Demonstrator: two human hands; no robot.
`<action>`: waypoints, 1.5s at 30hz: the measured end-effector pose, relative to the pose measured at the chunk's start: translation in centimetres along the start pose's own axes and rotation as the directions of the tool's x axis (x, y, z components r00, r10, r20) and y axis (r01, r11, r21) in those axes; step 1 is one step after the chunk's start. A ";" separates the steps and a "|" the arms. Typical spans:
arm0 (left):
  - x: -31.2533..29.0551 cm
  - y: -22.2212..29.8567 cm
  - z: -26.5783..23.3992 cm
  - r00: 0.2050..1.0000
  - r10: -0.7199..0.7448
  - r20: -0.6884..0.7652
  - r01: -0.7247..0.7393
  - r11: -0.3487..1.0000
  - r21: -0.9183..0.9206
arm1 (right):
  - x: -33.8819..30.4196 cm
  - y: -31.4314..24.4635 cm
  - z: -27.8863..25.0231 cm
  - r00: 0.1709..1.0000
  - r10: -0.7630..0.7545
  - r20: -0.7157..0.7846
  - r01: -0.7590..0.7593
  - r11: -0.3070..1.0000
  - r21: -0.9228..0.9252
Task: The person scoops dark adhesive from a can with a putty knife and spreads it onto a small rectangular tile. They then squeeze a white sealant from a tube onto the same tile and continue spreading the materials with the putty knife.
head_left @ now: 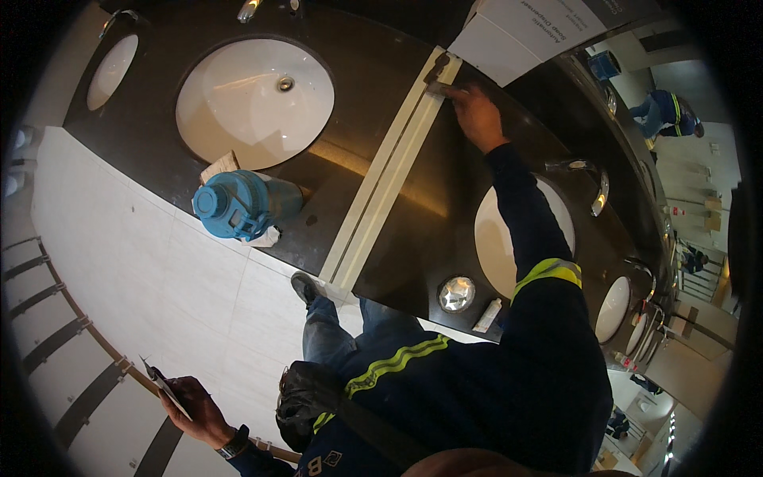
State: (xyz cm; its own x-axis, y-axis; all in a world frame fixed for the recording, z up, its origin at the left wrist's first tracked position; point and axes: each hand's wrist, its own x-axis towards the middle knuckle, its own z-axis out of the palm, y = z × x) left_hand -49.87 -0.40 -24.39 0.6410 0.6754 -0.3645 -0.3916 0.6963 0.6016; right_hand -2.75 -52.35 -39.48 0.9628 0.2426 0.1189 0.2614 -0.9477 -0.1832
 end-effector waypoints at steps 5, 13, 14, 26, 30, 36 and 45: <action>0.4 -0.1 0.5 1.000 -0.011 -0.013 0.011 1.000 0.023 | -0.8 0.6 3.4 0.991 -0.083 -0.109 0.075 0.994 -0.075; 0.2 0.3 -0.5 0.999 0.020 -0.036 -0.019 0.999 0.034 | -1.5 -1.1 -2.0 0.996 -0.037 0.080 0.053 0.975 -0.214; 0.2 0.3 -0.8 0.999 0.032 -0.034 -0.030 0.998 0.052 | -1.6 -1.1 -2.7 0.996 -0.073 0.049 0.083 0.965 -0.247; 0.0 0.2 -1.9 0.999 -0.032 -0.032 0.032 0.999 -0.015 | 5.2 3.1 3.5 0.898 -0.013 -0.439 0.049 0.996 0.070; -0.3 0.2 -1.7 0.996 0.003 -0.085 -0.003 1.000 -0.002 | 4.8 2.3 3.1 0.943 0.003 -0.333 0.006 1.000 0.027; 0.2 0.1 -2.0 0.998 0.000 -0.069 0.003 0.999 0.042 | 4.7 2.5 3.2 0.943 -0.013 -0.334 -0.024 0.994 -0.107; 0.3 0.5 -2.1 0.995 0.006 -0.100 -0.005 1.000 0.015 | 6.7 3.0 4.5 0.911 -0.111 -0.396 0.044 0.984 -0.174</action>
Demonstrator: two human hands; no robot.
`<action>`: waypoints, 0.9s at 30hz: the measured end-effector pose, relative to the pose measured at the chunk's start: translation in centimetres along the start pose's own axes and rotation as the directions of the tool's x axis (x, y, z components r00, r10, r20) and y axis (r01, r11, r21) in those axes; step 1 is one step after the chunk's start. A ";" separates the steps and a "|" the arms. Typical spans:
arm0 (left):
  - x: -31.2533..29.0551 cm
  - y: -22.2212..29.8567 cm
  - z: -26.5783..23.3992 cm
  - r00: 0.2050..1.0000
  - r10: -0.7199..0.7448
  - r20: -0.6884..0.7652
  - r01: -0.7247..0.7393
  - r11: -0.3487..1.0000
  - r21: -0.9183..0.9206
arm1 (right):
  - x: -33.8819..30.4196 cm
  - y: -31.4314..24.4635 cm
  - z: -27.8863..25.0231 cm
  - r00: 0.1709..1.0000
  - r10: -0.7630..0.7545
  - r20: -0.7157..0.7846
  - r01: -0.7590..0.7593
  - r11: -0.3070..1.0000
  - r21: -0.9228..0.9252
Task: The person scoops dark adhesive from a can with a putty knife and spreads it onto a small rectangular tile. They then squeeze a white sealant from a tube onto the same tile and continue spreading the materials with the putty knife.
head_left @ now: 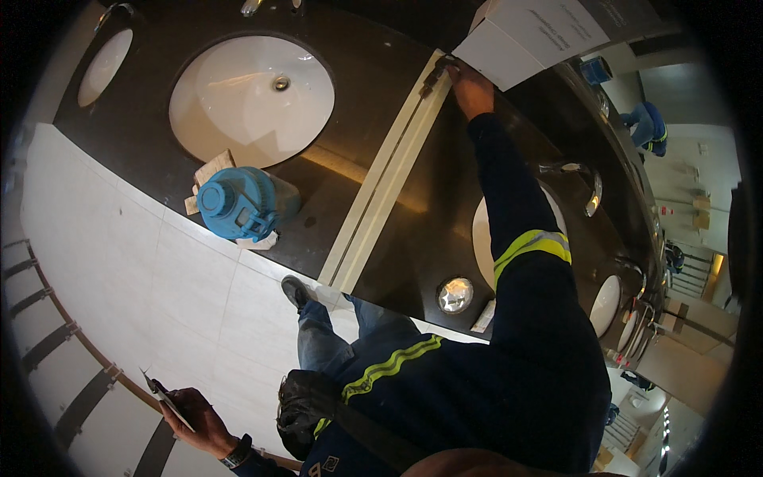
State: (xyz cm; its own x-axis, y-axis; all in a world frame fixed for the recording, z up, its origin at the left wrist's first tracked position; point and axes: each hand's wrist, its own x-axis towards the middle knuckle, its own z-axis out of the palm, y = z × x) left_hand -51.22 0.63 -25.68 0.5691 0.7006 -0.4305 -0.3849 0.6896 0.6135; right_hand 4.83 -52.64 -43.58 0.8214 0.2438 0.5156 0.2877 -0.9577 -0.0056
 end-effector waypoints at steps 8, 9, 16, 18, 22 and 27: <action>0.0 -0.4 -0.5 1.000 0.017 -0.012 -0.017 1.000 0.007 | 0.5 1.3 1.1 0.996 -0.082 0.026 0.086 0.968 -0.236; -0.1 -0.4 -0.5 1.000 0.019 -0.022 -0.019 1.000 0.006 | 0.7 1.0 1.0 0.997 -0.075 0.029 0.079 0.974 -0.210; 0.2 -0.3 -1.0 1.000 0.007 0.028 -0.007 1.000 0.030 | 1.6 0.4 1.3 0.991 0.020 0.133 -0.004 0.993 -0.121; 0.2 -0.3 -0.9 0.998 -0.020 0.059 0.020 1.000 0.014 | 2.1 0.8 2.1 0.986 0.049 0.158 -0.025 0.988 -0.151; 0.5 -0.1 -1.2 0.996 -0.030 0.082 0.030 1.000 0.001 | 2.7 2.5 4.0 0.979 0.074 0.191 -0.033 0.977 -0.211; 0.7 0.2 -2.9 0.998 0.006 0.060 -0.007 1.000 0.018 | 2.7 2.4 3.9 0.977 0.054 0.206 -0.020 0.986 -0.165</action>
State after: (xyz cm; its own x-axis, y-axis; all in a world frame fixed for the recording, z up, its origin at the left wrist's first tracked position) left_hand -53.03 1.79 -27.78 0.6091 0.6926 -0.3864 -0.3756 0.6810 0.6287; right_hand 9.67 -53.65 -45.50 0.9197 0.2178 0.3267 0.1862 -0.9745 0.1256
